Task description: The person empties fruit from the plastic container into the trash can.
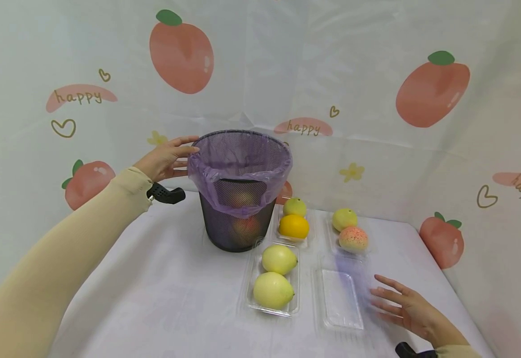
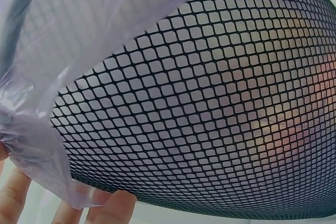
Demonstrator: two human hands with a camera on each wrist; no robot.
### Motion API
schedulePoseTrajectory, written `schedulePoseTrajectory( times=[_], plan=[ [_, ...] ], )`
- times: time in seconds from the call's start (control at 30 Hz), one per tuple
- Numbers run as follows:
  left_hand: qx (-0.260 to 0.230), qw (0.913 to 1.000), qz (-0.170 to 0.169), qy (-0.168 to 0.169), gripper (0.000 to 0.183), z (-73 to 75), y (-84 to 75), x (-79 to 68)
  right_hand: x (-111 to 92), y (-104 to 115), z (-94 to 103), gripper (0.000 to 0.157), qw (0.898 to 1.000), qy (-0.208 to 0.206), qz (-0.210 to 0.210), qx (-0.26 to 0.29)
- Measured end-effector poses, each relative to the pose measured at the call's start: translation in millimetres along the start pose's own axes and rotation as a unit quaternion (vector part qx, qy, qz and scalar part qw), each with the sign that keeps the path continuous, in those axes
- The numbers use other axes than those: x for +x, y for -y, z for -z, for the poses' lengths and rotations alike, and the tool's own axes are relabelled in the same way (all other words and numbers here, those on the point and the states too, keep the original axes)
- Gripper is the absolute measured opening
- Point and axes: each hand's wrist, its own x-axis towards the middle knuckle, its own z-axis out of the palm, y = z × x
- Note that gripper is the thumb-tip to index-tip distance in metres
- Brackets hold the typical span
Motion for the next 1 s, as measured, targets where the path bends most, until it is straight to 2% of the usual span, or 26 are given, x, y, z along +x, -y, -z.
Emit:
schedulePoseTrajectory(
  times=[0.17, 0.33, 0.53, 0.73, 1.0],
  plan=[
    [-0.002, 1.0, -0.002, 0.005, 0.056, 0.2, -0.2, -1.2, -3.9, 15.4, 3.4, 0.05, 0.999, -0.004, 0.044, 0.015],
    [-0.002, 1.0, -0.002, 0.007, 0.057, 0.1, -0.4, -1.6, -3.6, 28.1, 3.1, 0.053, 0.994, 0.014, 0.102, 0.022],
    [0.002, 1.0, -0.001, 0.004, 0.056, -0.5, -0.4, -0.8, 7.2, 43.8, -17.6, 0.053, 0.989, 0.03, 0.141, 0.044],
    [-0.002, 1.0, 0.003, 0.003, 0.056, -1.2, -1.4, -1.0, 31.3, 52.9, -51.4, 0.049, 0.989, 0.04, 0.14, 0.038],
    [-0.008, 1.0, 0.006, 0.001, 0.056, -1.2, -1.9, -1.4, 64.8, 50.1, -87.6, 0.035, 0.994, -0.016, 0.108, -0.027]
  ],
)
